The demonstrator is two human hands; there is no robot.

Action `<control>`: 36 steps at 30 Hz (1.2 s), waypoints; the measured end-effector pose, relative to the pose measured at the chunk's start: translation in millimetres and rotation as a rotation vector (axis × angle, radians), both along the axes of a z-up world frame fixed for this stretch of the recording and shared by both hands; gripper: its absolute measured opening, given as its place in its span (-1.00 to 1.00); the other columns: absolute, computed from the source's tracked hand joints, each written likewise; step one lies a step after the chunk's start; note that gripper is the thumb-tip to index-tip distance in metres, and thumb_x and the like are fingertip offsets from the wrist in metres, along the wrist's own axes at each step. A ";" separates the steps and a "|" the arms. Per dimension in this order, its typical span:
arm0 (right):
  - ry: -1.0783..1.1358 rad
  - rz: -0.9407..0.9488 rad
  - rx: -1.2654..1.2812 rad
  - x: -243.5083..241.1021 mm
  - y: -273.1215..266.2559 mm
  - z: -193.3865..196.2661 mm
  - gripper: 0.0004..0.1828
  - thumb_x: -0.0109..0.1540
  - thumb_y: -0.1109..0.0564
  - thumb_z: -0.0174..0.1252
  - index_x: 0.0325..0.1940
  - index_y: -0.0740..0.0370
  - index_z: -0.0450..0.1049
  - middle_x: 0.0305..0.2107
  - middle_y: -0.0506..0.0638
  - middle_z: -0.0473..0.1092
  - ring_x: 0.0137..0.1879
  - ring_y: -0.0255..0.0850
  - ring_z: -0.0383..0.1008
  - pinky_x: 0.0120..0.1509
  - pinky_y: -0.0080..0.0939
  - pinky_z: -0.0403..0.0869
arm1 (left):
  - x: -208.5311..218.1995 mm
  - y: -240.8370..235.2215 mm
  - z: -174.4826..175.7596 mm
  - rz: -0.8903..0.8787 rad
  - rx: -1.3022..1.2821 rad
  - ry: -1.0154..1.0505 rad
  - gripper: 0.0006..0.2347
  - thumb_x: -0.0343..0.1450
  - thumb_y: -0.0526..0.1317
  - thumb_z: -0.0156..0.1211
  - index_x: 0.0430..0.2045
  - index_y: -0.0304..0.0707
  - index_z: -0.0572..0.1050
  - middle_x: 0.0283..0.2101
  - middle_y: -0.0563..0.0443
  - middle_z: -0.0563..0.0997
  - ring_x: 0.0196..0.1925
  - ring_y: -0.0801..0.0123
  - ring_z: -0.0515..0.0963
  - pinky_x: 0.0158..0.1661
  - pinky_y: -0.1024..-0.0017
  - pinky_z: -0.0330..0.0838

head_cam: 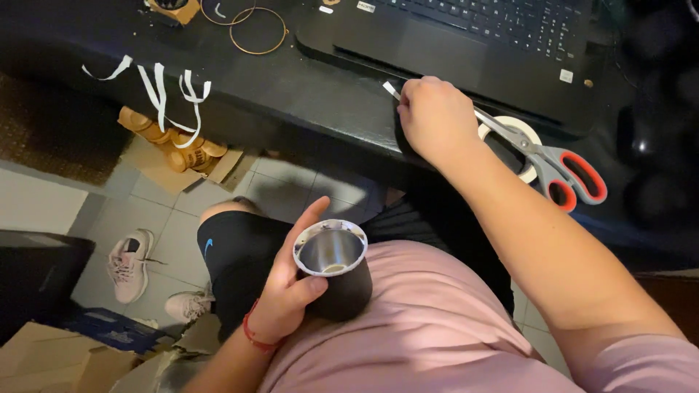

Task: Applying white adhesive tape to the rim of a black cylindrical container at a workstation.

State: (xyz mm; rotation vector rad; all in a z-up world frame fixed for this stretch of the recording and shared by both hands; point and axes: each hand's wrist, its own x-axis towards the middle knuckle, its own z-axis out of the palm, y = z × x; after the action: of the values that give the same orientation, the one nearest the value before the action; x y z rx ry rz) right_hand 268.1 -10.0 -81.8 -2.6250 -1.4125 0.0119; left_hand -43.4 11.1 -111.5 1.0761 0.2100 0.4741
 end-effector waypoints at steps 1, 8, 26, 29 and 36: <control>-0.002 0.005 -0.003 -1.3 0.8 2.8 -0.88 0.22 0.15 0.04 -0.32 0.16 0.49 -0.33 0.11 0.44 -0.22 0.20 0.44 -0.27 0.19 0.40 | -0.6 0.5 1.1 0.005 -0.003 -0.002 -0.13 0.26 0.06 0.37 0.40 -0.34 0.03 0.15 -0.08 0.46 0.13 0.32 0.47 0.18 0.42 0.23; -0.132 0.221 -0.005 4.6 11.2 10.2 -0.59 0.24 0.22 -0.05 0.15 -0.03 0.44 -0.36 0.19 0.42 -0.29 0.28 0.44 -0.38 0.25 0.39 | -0.9 0.7 1.8 0.022 0.013 0.019 -0.14 0.24 0.09 0.36 0.38 -0.31 0.08 0.16 -0.09 0.45 0.15 0.33 0.45 0.21 0.41 0.20; -0.390 0.380 -0.239 21.4 12.0 53.8 -0.83 0.16 0.06 -0.03 -0.29 0.11 0.44 -0.37 0.04 0.50 -0.23 0.13 0.53 -0.36 0.12 0.47 | -2.2 6.3 17.6 0.006 0.068 0.093 -0.03 0.10 0.10 0.48 0.36 -0.31 0.06 0.12 -0.04 0.46 0.11 0.40 0.46 0.16 0.47 0.27; -0.234 0.345 -0.118 11.3 -13.3 87.2 -0.84 0.13 0.07 -0.02 -0.34 0.15 0.44 -0.38 0.04 0.45 -0.20 0.08 0.46 -0.26 0.07 0.41 | 2.0 11.3 24.0 -0.019 0.112 0.151 -0.20 0.08 -0.01 0.46 0.22 -0.30 0.27 0.05 -0.02 0.52 0.05 0.40 0.52 0.10 0.45 0.36; 0.197 0.400 0.034 -41.3 -61.7 125.5 -0.94 0.10 0.13 0.10 -0.46 0.11 0.41 -0.51 -0.10 0.39 -0.36 -0.17 0.36 -0.21 -0.15 0.30 | 15.2 17.9 61.5 -0.067 0.569 0.044 -0.37 0.14 -0.05 0.38 0.13 -0.13 0.35 0.45 -0.26 0.12 0.51 0.10 0.17 0.38 0.17 0.06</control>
State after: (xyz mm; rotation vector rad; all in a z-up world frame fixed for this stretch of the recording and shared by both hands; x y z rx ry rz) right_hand 226.8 -71.7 43.7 -2.1991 -1.8125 0.2828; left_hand -28.2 29.0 -50.0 1.6450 0.0752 0.4611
